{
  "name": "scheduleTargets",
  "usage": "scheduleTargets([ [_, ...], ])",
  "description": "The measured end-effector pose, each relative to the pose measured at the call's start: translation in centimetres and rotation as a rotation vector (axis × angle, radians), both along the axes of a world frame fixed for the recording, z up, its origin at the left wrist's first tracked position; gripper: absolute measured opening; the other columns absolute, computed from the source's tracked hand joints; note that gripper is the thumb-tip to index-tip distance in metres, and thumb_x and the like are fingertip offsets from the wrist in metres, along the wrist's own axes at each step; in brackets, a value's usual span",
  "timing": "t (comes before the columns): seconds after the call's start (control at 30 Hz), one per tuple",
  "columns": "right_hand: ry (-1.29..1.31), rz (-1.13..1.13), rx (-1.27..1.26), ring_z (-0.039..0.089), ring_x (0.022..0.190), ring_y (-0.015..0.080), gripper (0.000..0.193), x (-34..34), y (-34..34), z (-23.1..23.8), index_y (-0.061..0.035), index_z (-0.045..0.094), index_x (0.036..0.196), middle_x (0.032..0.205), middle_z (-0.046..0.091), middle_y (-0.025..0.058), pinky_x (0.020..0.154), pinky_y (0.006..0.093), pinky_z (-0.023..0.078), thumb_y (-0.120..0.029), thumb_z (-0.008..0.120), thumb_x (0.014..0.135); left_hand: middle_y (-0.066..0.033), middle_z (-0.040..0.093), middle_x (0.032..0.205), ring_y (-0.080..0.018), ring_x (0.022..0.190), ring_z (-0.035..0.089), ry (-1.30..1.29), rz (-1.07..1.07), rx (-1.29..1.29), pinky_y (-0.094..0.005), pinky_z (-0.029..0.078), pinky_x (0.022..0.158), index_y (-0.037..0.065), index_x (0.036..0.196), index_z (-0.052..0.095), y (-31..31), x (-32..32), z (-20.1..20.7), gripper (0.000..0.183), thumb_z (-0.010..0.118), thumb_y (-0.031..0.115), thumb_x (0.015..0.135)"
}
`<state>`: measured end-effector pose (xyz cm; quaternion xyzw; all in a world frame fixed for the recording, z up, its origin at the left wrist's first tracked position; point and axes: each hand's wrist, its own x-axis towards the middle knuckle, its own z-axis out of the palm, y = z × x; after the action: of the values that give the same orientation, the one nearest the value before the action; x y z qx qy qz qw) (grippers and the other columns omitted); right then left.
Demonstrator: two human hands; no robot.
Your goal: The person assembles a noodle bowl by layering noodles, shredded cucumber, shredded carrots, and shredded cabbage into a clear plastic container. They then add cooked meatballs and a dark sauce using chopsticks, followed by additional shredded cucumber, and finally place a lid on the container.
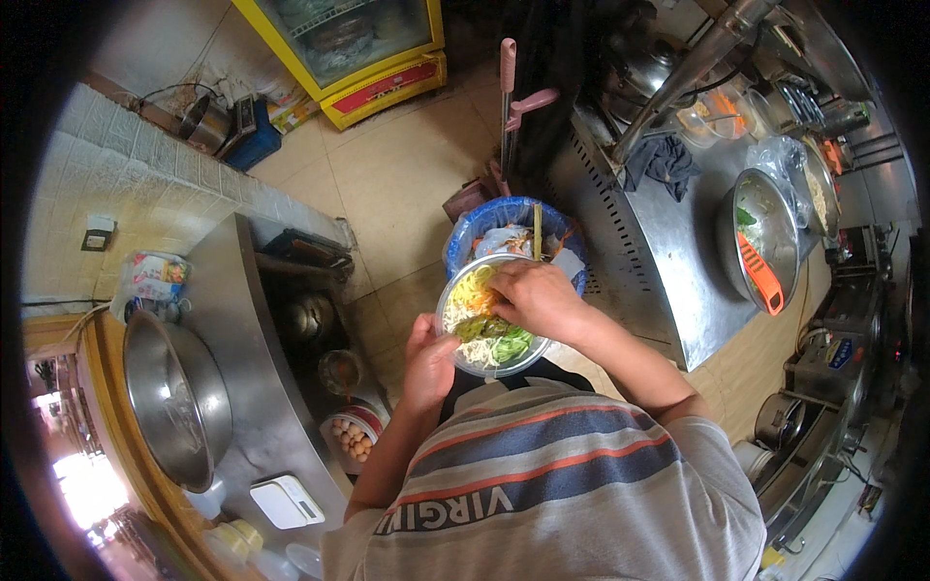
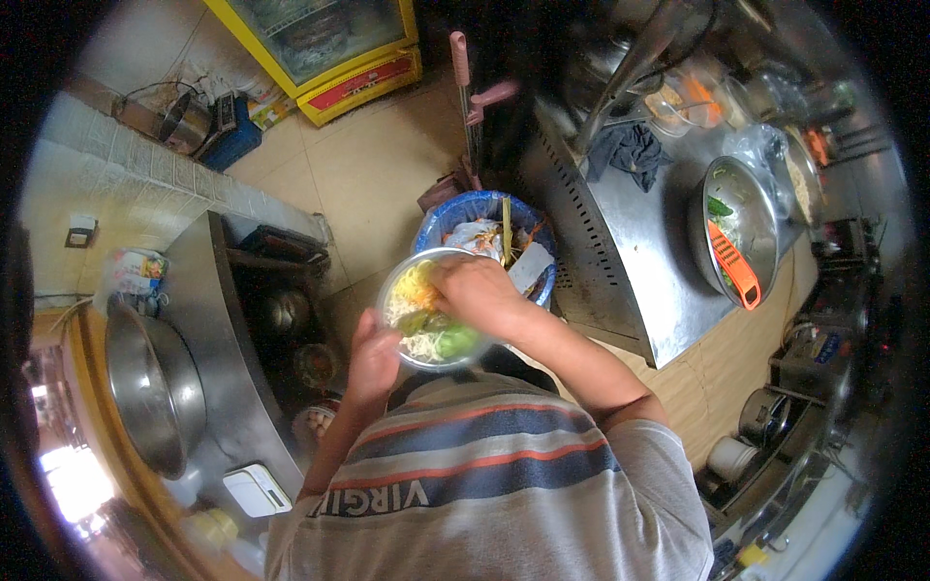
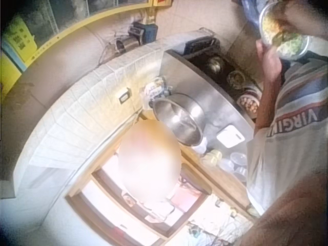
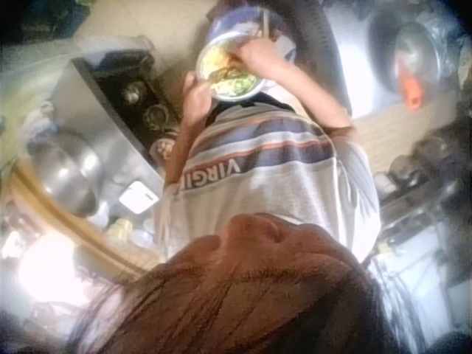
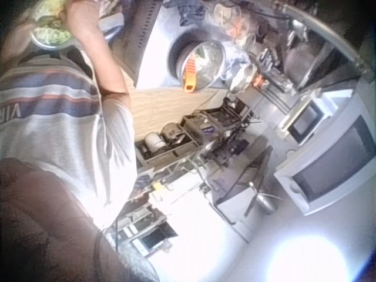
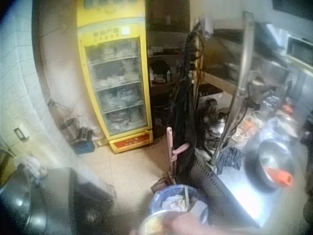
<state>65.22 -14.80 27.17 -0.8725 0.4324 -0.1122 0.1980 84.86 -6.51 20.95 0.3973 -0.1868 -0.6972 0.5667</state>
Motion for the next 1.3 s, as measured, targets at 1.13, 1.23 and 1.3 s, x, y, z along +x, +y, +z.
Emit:
scheduleTargets([
  [1.13, -0.907, -0.749, 0.279, 0.063, 0.086, 0.0157, 0.027, -5.6, -2.0, -7.7, 0.0022, 0.055, 0.118, 0.103, 0.064, 0.0128, 0.073, 0.0273, 0.052, -0.005, 0.055, 0.092, -0.0110, 0.059, 0.102, -0.0209, 0.094, 0.058, 0.104, 0.037, 0.058, -0.0356, 0.047, 0.086, 0.002, 0.102, 0.048, 0.1, 0.1, 0.2, 0.029, 0.051, -0.006, 0.075],
  [1.23, -1.087, -0.734, 0.287, 0.061, 0.082, 0.0113, 0.026, -5.6, -2.8, -11.8, 0.0015, 0.056, 0.115, 0.098, 0.066, 0.0084, 0.070, 0.0263, 0.053, -0.005, 0.057, 0.091, -0.0127, 0.058, 0.105, -0.0231, 0.098, 0.058, 0.103, 0.043, 0.075, -0.0379, 0.047, 0.089, 0.002, 0.103, 0.049, -0.6, -0.7, 0.4, 0.029, 0.050, -0.006, 0.074],
  [1.3, -0.895, -0.867, 0.475, 0.059, 0.095, 0.0159, 0.036, -6.8, -2.3, -13.0, -0.0016, 0.050, 0.125, 0.108, 0.063, 0.0112, 0.083, 0.0304, 0.051, -0.025, 0.051, 0.097, -0.0137, 0.058, 0.107, -0.0244, 0.100, 0.057, 0.066, 0.024, 0.066, -0.0392, 0.046, 0.091, 0.001, 0.103, 0.049, -1.2, -1.2, 0.3, 0.030, 0.050, -0.006, 0.074],
])
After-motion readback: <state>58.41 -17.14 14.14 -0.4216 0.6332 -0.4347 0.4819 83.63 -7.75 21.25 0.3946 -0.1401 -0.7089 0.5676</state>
